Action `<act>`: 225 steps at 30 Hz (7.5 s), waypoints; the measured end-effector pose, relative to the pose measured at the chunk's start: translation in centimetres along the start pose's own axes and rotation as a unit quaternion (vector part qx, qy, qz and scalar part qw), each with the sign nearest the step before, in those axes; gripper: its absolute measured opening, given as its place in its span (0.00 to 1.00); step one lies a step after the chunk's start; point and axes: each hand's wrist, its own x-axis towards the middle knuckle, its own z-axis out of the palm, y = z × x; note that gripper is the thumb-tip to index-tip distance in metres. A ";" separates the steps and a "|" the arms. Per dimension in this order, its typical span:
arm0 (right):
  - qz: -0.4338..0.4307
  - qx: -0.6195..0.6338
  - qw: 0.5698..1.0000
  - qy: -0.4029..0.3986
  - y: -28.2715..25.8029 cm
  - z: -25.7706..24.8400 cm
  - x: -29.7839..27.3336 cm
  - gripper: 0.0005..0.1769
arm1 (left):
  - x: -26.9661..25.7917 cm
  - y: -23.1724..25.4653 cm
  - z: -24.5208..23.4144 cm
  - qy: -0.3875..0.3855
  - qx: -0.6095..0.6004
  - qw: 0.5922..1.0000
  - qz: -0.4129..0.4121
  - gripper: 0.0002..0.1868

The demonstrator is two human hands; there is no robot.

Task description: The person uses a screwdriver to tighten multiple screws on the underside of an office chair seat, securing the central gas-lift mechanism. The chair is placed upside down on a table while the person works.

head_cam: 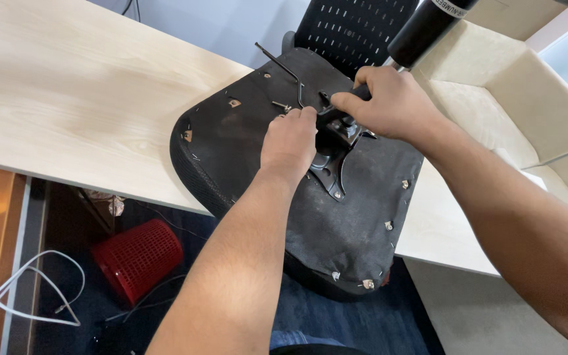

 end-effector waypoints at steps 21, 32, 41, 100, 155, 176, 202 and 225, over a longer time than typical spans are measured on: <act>-0.146 0.022 0.989 0.017 0.5 0.3 -0.8 0.18 | -0.7 4.3 -2.8 0.032 -0.082 0.992 -0.092 0.17; 0.059 0.128 0.990 -0.017 3.2 1.0 -3.5 0.25 | -3.9 2.7 -2.0 -0.045 -0.045 0.996 -0.054 0.26; 0.038 0.216 0.975 0.035 5.9 -1.4 -9.1 0.18 | -5.2 5.9 -2.0 -0.200 -0.122 0.970 -0.058 0.11; -0.132 -0.023 0.983 -0.127 5.1 -5.3 -6.9 0.17 | -7.9 5.5 4.9 -0.190 -0.069 0.979 0.038 0.18; -0.005 -0.036 0.996 0.076 8.2 -1.2 -7.9 0.21 | -7.5 7.1 6.4 -0.127 0.015 0.991 0.041 0.08; 0.027 -0.029 0.995 0.094 5.6 -1.7 -12.6 0.20 | -8.8 6.5 6.2 -0.095 -0.047 0.994 0.037 0.05; 0.194 0.137 0.966 0.105 9.5 0.1 -16.0 0.22 | -7.2 6.3 2.7 -0.215 -0.005 0.976 0.032 0.05; 0.245 0.427 0.858 0.150 5.9 7.2 -14.0 0.20 | -2.3 0.6 0.9 -0.142 0.138 0.975 -0.103 0.21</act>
